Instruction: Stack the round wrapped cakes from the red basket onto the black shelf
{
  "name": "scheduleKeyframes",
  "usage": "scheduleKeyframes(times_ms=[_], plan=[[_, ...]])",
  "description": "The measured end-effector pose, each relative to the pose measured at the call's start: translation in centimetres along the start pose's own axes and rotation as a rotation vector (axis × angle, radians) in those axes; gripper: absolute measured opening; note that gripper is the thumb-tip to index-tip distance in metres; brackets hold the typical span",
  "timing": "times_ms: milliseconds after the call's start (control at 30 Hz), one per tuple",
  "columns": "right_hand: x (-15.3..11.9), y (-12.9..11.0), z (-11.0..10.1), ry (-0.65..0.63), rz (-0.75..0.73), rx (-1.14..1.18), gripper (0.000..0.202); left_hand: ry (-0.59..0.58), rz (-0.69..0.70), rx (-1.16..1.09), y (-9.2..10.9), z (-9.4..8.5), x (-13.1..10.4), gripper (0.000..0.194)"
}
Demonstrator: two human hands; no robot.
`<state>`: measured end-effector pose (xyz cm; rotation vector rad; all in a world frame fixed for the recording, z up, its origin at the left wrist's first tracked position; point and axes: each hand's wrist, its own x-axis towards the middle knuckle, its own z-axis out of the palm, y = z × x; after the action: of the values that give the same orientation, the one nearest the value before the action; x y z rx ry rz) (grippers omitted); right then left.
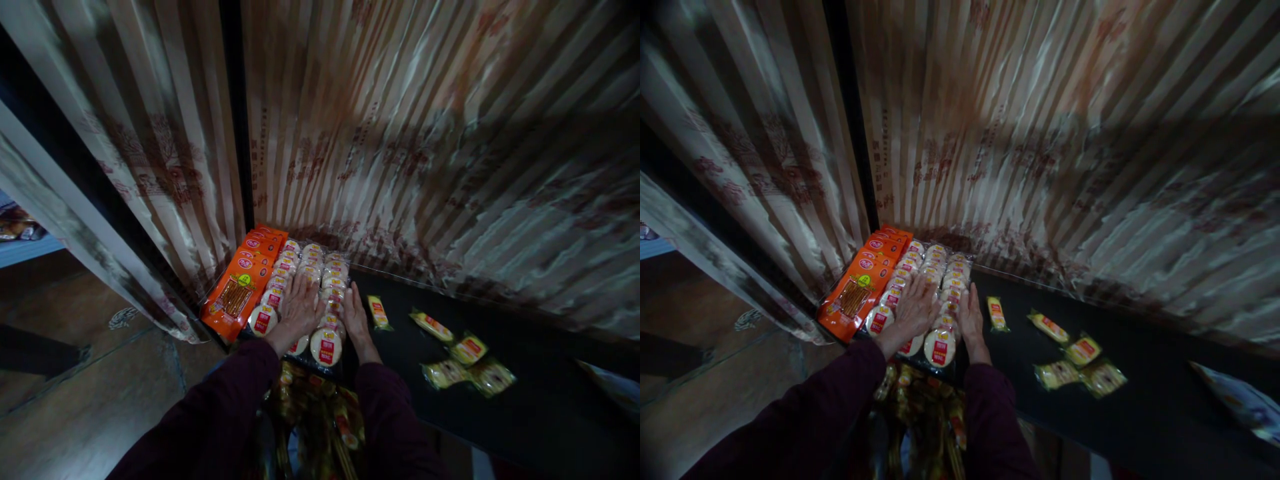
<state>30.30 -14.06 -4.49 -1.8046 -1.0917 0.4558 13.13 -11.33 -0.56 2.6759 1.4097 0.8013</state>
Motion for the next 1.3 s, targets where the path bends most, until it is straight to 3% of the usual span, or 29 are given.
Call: scheduleKeyframes(times_ms=[167,467,700,867,1067,1200,1300], plan=[[-0.1,-1.3,0.4,-0.054,0.064,0.06,0.083,-0.017,0.013,0.024,-0.4,0.5,0.8,0.049],[2.5,-0.2,0.4,0.025,0.036,0.032,0.081,0.024,0.038,0.03,-0.5,0.0,1.1,0.051],[3.4,-1.3,-0.1,-0.116,0.081,-0.038,0.086,-0.013,0.015,0.021,-0.7,0.6,1.3,0.048],[1.7,-1.6,-1.3,0.007,0.063,-0.03,0.086,-0.015,0.01,-0.047,-0.2,-0.1,0.4,0.047],[-3.3,-2.2,-3.2,0.126,0.015,0.014,0.079,-0.054,0.124,-0.225,2.9,-2.9,-4.6,0.04],[-9.3,-2.7,-4.0,0.237,-0.064,0.052,0.066,-0.088,0.271,-0.393,4.8,-4.4,-10.7,0.039],[-15.4,-2.7,-3.8,0.314,-0.112,0.086,0.054,-0.138,0.368,-0.495,5.2,-4.3,-16.1,0.038]])
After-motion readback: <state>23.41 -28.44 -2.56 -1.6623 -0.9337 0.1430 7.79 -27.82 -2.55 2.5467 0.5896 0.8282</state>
